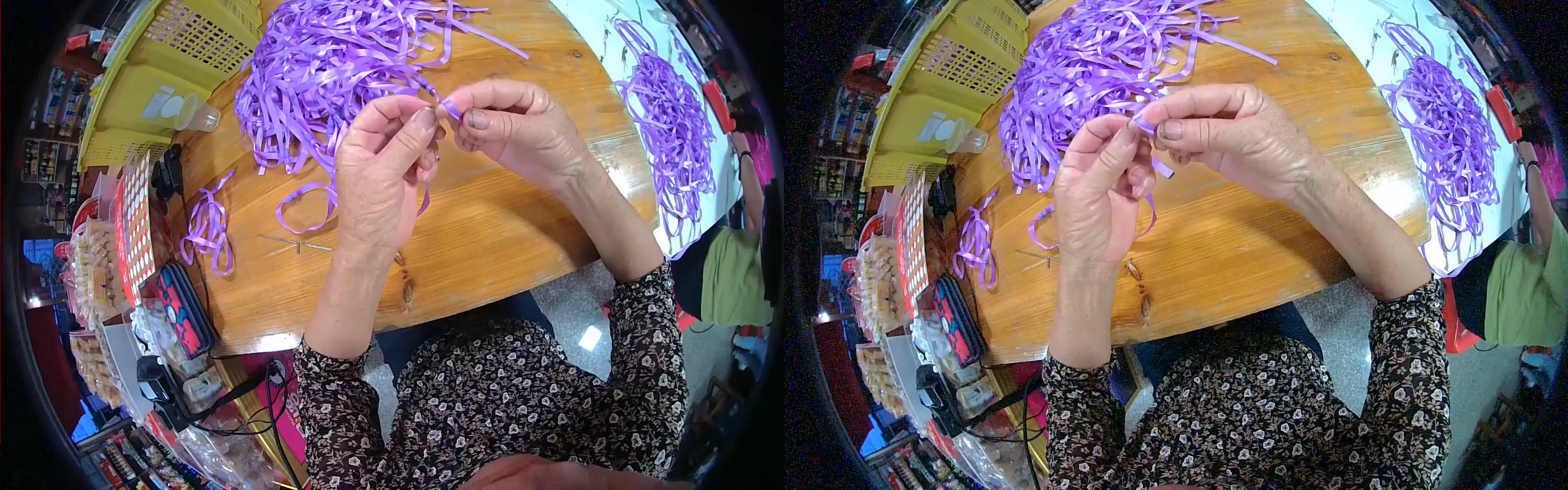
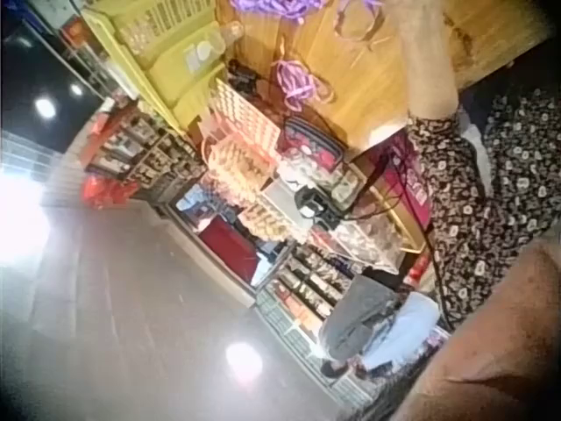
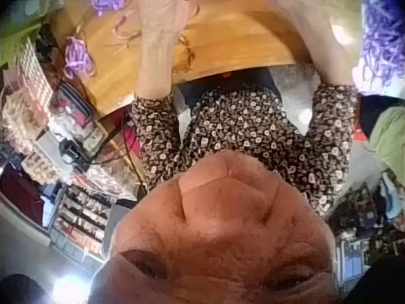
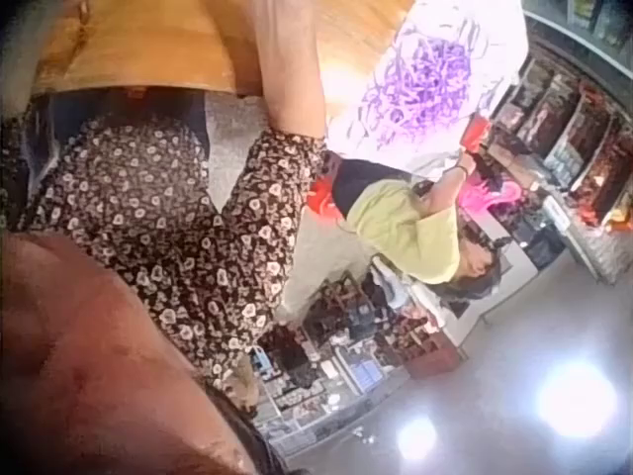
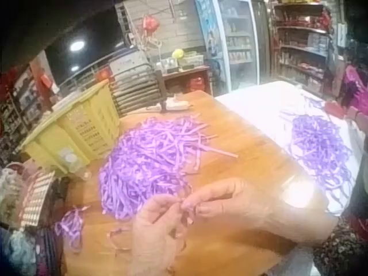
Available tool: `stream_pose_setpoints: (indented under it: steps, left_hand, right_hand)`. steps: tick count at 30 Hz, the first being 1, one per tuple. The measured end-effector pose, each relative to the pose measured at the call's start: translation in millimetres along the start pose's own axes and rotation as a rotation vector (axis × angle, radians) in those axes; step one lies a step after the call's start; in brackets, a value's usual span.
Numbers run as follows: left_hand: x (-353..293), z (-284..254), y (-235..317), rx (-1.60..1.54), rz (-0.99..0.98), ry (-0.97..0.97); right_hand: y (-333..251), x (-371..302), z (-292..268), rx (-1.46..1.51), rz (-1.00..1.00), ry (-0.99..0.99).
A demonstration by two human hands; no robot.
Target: The person ties knots in purple ribbons by hand, working through them one at a time from a pile on a wooden table. They form a loop and pull the end through to create a knot before setting it aside and reaching for another ribbon.
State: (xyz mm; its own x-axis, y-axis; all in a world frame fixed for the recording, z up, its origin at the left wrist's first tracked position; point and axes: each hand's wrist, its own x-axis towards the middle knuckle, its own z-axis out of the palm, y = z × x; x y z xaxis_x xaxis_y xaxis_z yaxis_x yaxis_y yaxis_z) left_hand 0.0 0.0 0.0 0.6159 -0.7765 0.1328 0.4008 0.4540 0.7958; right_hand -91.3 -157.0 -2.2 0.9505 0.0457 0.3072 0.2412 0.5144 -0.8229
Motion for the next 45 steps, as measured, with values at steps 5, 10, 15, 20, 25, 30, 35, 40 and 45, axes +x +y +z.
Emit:
stream_pose_setpoints:
  steps: [5,10,15,20,25,30,35,40,45]
  left_hand:
    - [-2,11,-1,0.074,0.111,0.075]
    - [-5,16,-3,0.256,0.252,0.112]
    - [-5,14,-4,0.293,0.32,0.16]
    - [-4,11,-5,0.375,0.366,0.173]
    - [-5,16,-2,0.326,0.345,0.203]
    - [-4,12,-4,0.263,0.331,0.165]
    - [-7,17,0,0.188,0.29,0.17]
    - [-8,13,4,0.245,0.268,0.164]
    - [-7,15,10,0.36,0.281,0.142]
  right_hand:
    - [-2,1,5,0.052,-0.057,0.156]
    - [-4,4,10,0.048,-0.101,0.161]
    - [-9,11,15,-0.01,-0.174,0.171]
    - [-9,17,17,-0.949,-0.48,0.109]
    - [-8,17,25,-1.212,-0.562,0.142]
    - [-12,15,31,-1.368,-0.625,0.171]
    - [-13,16,29,-0.735,-0.217,0.239]
    - [-14,19,30,-0.885,-0.314,0.134]
    - [-21,21,28,-1.526,-0.664,0.061]
